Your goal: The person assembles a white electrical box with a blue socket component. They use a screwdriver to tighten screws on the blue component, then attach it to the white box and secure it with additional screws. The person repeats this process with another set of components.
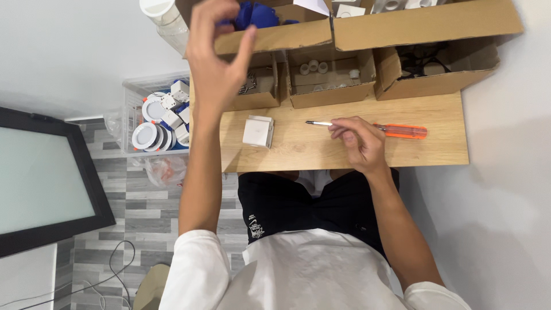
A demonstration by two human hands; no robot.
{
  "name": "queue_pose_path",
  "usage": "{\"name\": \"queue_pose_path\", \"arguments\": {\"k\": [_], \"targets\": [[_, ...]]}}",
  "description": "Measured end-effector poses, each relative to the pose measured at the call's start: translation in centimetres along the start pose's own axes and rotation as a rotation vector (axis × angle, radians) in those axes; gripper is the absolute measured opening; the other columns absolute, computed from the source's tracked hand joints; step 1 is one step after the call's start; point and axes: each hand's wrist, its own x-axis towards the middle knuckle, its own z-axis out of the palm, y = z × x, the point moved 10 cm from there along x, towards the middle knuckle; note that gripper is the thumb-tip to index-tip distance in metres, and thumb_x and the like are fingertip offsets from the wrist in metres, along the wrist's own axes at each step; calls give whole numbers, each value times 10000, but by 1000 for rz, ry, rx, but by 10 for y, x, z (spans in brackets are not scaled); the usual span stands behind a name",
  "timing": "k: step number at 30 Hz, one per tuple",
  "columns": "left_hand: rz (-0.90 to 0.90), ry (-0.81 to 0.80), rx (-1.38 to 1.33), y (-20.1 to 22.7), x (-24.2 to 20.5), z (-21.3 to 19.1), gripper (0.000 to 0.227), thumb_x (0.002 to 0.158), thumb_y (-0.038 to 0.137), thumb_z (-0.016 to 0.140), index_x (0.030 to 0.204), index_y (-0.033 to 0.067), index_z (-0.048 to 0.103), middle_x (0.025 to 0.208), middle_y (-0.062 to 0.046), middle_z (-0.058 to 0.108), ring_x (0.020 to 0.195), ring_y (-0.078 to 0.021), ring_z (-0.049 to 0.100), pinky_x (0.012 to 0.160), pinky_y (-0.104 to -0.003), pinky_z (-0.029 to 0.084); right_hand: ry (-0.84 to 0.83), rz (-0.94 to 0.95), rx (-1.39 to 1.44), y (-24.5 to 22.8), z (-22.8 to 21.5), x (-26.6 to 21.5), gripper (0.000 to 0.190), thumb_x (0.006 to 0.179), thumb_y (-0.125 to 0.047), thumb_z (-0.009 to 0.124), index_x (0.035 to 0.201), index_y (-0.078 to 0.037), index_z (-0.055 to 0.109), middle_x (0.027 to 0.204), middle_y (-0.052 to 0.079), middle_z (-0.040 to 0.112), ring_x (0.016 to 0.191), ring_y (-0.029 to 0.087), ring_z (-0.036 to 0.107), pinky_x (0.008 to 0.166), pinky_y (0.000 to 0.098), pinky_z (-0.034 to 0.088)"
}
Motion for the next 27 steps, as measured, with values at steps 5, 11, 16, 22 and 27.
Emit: {"name": "queue_pose_path", "arguments": {"k": [5,11,16,22,27], "targets": [[-3,-114,-38,12,-59,4,242,1088,99,740,1292,8,649,1295,-190,709,1208,-306,693,1032,-398,607,-9,18,-24,0,1,1,364,1197,-201,463,1215,81,692,1012,205,769,819,286,781,764,338,654],[-249,-169,-8,-31,-157,7,538,969,239,887,1417,59,649,1348,-179,641,1277,-395,631,997,-516,579,30,5,-55,9,2,1,373,1168,-235,544,1144,23,813,876,112,809,754,251,806,687,340,620],[-411,-275,23,-32,-185,15,856,877,367,961,1533,3,547,1440,-285,564,1366,-534,565,1141,-668,483,-2,-4,-67,7,7,1,357,1171,-220,548,1150,22,810,887,113,806,758,253,805,681,337,614],[-507,-215,-243,-52,-204,39,788,784,286,1026,1430,48,641,1408,-202,678,1336,-414,668,1137,-530,537,-23,-1,-84,5,11,2,352,1169,-222,547,1156,19,803,908,125,804,757,263,809,674,355,619],[-600,-196,-712,-32,-201,82,845,703,193,1077,1356,65,557,1534,-160,612,1320,-292,691,1086,-367,591,-41,25,-97,6,13,2,381,1172,-268,524,1216,12,779,996,139,802,782,270,811,683,371,615]]}}
